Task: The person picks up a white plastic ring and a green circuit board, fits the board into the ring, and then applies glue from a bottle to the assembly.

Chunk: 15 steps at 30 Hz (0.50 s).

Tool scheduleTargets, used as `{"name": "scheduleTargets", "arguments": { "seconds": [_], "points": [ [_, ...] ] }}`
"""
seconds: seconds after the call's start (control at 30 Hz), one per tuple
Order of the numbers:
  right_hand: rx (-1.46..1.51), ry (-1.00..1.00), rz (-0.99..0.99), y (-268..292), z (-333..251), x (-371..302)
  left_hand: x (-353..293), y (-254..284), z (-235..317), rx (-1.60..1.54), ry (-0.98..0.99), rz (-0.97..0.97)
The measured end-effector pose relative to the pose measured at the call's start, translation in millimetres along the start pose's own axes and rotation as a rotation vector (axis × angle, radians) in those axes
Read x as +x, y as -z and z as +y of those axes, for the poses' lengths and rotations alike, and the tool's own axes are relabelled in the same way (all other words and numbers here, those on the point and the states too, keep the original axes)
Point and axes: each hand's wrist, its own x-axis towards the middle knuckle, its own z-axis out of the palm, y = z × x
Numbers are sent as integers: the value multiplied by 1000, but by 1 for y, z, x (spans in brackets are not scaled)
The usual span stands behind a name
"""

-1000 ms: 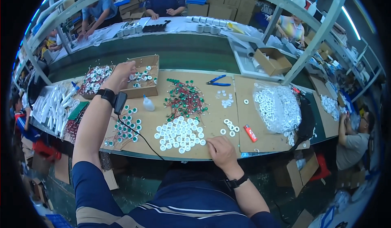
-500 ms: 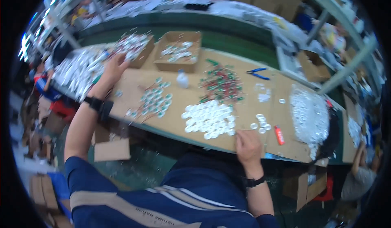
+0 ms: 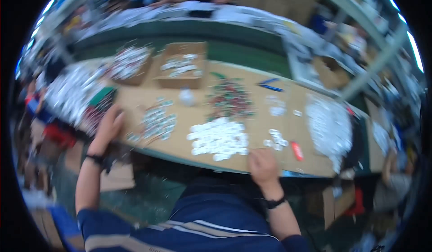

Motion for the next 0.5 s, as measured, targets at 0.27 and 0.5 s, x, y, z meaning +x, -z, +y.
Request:
{"name": "scheduleTargets", "arguments": {
  "seconds": [0.27, 0.5],
  "points": [
    [20, -58, 39, 9, -9, 10, 1, -8, 1, 76, 13, 12],
    [14, -56, 57, 12, -2, 6, -1, -25, -16, 108, 11, -27]
  ]
}}
